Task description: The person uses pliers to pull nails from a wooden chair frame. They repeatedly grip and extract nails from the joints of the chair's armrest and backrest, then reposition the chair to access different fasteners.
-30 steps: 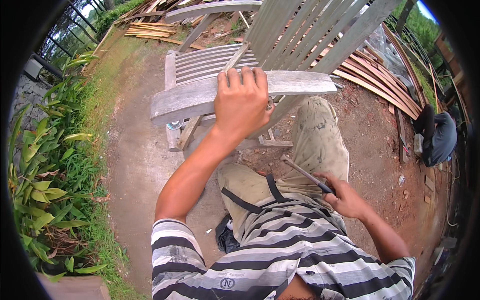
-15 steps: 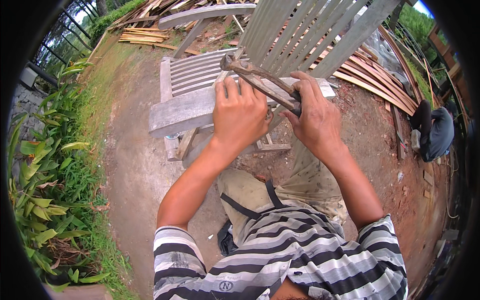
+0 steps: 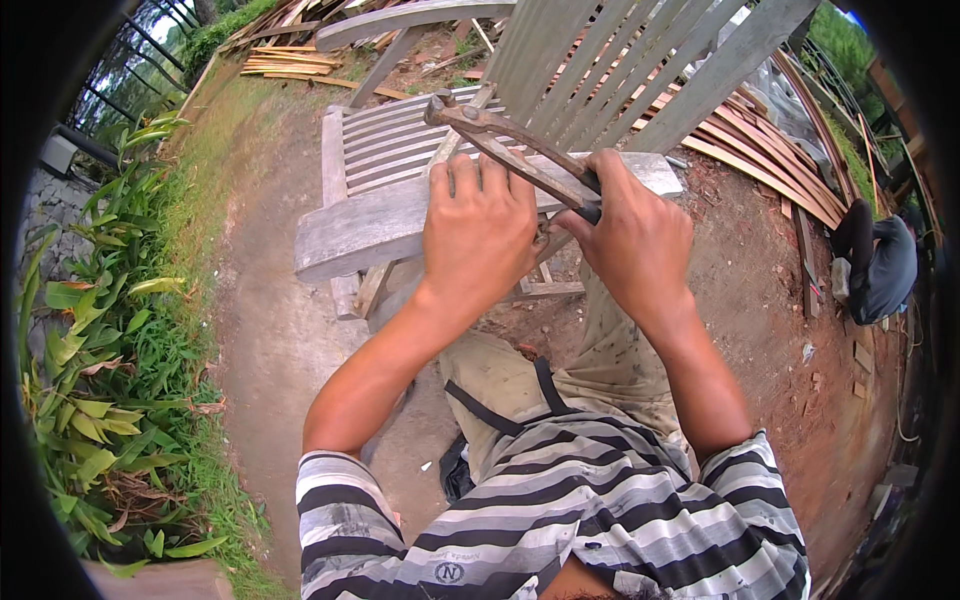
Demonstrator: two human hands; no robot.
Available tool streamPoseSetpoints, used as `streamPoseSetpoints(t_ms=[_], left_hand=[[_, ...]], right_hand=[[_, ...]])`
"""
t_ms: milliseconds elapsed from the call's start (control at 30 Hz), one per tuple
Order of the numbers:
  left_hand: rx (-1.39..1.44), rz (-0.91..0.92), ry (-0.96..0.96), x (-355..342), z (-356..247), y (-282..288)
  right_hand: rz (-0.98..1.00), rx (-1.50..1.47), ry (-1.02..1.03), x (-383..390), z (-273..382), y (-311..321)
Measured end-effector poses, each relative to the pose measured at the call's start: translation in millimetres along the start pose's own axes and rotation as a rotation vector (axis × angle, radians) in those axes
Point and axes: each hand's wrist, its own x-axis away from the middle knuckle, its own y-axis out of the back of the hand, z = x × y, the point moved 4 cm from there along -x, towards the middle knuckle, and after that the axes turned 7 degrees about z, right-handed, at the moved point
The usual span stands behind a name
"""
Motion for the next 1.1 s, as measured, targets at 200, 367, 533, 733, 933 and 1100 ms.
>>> streamPoseSetpoints(t_ms=[200, 367, 533, 733, 933, 1100], left_hand=[[0.258, 0.179, -0.052, -13, 11, 19], [0.472, 0.392, -0.228, -30, 41, 21], [0.89, 1.012, -0.214, -86, 67, -26], [1.427, 1.392, -0.381, -93, 39, -78], [1.424, 1.318, -0.425, -97, 35, -94], [1.469, 1.406, -0.266, -90, 37, -77]], right_hand=[[-0.103, 0.022, 0.018, 3, -5, -5], [-0.238, -0.014, 0.066, 3, -6, -7], [-0.3, -0.059, 0.104, 4, -8, -10], [-0.279, -0.067, 0.096, 6, -11, -14], [-0.1, -0.176, -0.022, 4, -13, -8], [0.033, -0.568, -0.194, 55, -27, 10]])
